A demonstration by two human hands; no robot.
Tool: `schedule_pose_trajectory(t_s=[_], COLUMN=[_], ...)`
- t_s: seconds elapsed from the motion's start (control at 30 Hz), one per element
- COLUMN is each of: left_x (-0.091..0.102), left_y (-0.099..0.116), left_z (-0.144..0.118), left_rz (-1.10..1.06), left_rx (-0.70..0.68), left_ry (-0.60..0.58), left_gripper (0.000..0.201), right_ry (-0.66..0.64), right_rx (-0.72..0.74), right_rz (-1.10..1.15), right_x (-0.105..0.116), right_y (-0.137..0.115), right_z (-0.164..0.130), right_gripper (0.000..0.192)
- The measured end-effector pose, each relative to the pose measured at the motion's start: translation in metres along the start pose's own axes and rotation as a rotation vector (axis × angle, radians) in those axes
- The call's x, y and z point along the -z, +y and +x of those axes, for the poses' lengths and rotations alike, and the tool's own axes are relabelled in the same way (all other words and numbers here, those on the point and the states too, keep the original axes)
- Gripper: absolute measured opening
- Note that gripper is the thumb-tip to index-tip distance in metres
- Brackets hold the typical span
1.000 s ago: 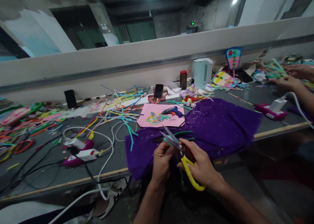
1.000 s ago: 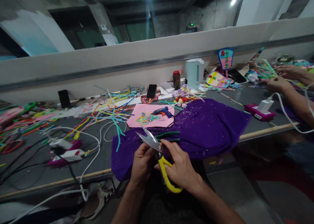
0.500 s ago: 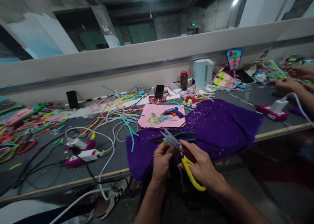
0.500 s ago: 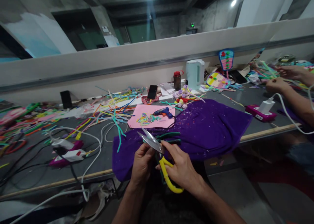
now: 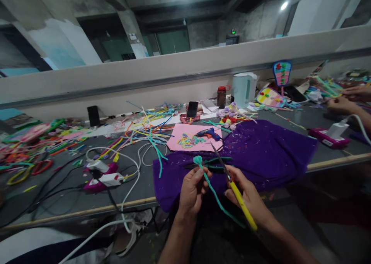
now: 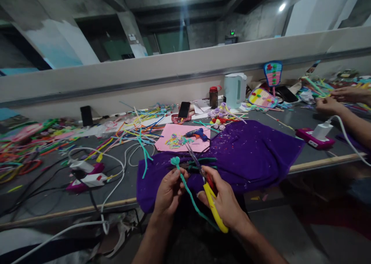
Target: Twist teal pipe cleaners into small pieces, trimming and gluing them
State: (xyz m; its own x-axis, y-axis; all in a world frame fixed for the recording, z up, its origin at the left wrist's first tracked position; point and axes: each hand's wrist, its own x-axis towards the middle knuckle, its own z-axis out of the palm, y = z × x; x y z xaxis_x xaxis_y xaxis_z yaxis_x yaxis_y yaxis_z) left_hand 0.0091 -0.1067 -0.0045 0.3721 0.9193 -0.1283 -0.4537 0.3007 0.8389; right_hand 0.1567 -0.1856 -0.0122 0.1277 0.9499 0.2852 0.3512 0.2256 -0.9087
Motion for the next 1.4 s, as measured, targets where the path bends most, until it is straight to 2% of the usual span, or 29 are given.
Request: schedule_pose_trajectory(t_s=[0.3, 0.5, 0.7, 0.97, 1.4], left_x=[-0.004, -0.003, -0.005, -0.006, -0.004], left_y=[0.001, 0.002, 0.003, 0.0, -0.001], left_z=[-0.001, -0.002, -0.004, -0.003, -0.006], left_rz=[-0.007, -0.022, -0.02, 0.011, 0.06], left_rx=[0.042, 0.049, 0.067, 0.046, 0.033], left_ry=[-0.046, -0.096, -0.065, -0.087, -0.048], left_gripper=[0.022, 0.018, 0.017, 0.017, 0.018], right_ry=[0.005, -0.012, 0.006, 0.009, 0.006], right_rx=[0.044, 0.056, 0.089, 0.103, 0.1], right_rz=[-0.081, -0.244, -0.332, -0.363, -0.373], right_x=[-0.004, -0.003, -0.005, -0.009, -0.01], right_y=[0.001, -0.004, -0.003, 0.0, 0.001], right_z=[0.0, 0.0, 0.0, 0.0, 0.0], right_gripper=[0.055, 0.058, 0.058, 0.059, 0.06])
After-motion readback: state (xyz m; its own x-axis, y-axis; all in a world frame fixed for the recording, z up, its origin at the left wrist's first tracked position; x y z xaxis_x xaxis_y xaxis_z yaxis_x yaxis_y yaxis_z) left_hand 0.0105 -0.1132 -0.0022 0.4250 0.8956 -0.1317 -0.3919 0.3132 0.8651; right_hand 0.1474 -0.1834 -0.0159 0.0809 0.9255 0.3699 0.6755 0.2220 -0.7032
